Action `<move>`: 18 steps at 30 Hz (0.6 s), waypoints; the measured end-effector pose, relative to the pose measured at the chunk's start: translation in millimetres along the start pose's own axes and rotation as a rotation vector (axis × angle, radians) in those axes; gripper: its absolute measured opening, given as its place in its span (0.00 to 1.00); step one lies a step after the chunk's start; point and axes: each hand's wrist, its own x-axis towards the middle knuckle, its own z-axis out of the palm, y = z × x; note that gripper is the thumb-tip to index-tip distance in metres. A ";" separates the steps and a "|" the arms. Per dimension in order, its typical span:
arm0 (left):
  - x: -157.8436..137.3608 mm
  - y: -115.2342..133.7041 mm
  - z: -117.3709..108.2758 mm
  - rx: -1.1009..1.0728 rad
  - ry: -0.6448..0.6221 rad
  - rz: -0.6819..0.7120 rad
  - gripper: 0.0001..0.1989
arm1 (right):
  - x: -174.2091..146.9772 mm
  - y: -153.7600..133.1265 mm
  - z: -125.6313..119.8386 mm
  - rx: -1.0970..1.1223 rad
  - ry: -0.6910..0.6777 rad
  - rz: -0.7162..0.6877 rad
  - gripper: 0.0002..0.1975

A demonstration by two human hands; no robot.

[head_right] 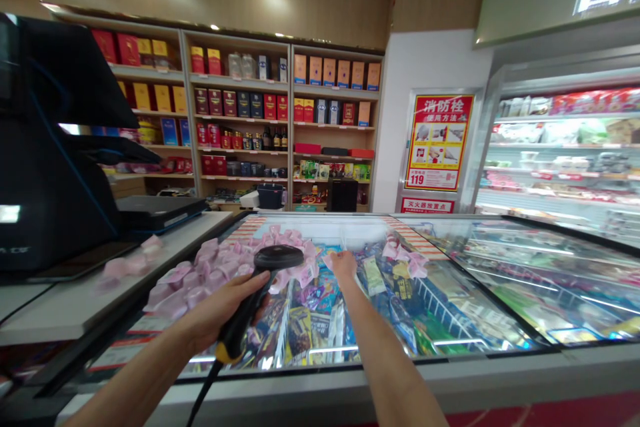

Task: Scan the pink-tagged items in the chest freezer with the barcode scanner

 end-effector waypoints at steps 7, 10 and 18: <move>5.3 -0.8 -1.8 0.001 0.022 -0.002 0.13 | -20.8 -25.4 40.5 -0.093 -0.085 -0.098 0.22; 5.7 -0.4 -4.2 0.002 0.034 -0.004 0.12 | -29.8 -32.0 56.7 -0.133 -0.157 -0.152 0.25; 9.1 3.1 -4.9 0.035 0.047 0.006 0.13 | -29.5 -49.3 77.2 -0.060 -0.309 -0.135 0.27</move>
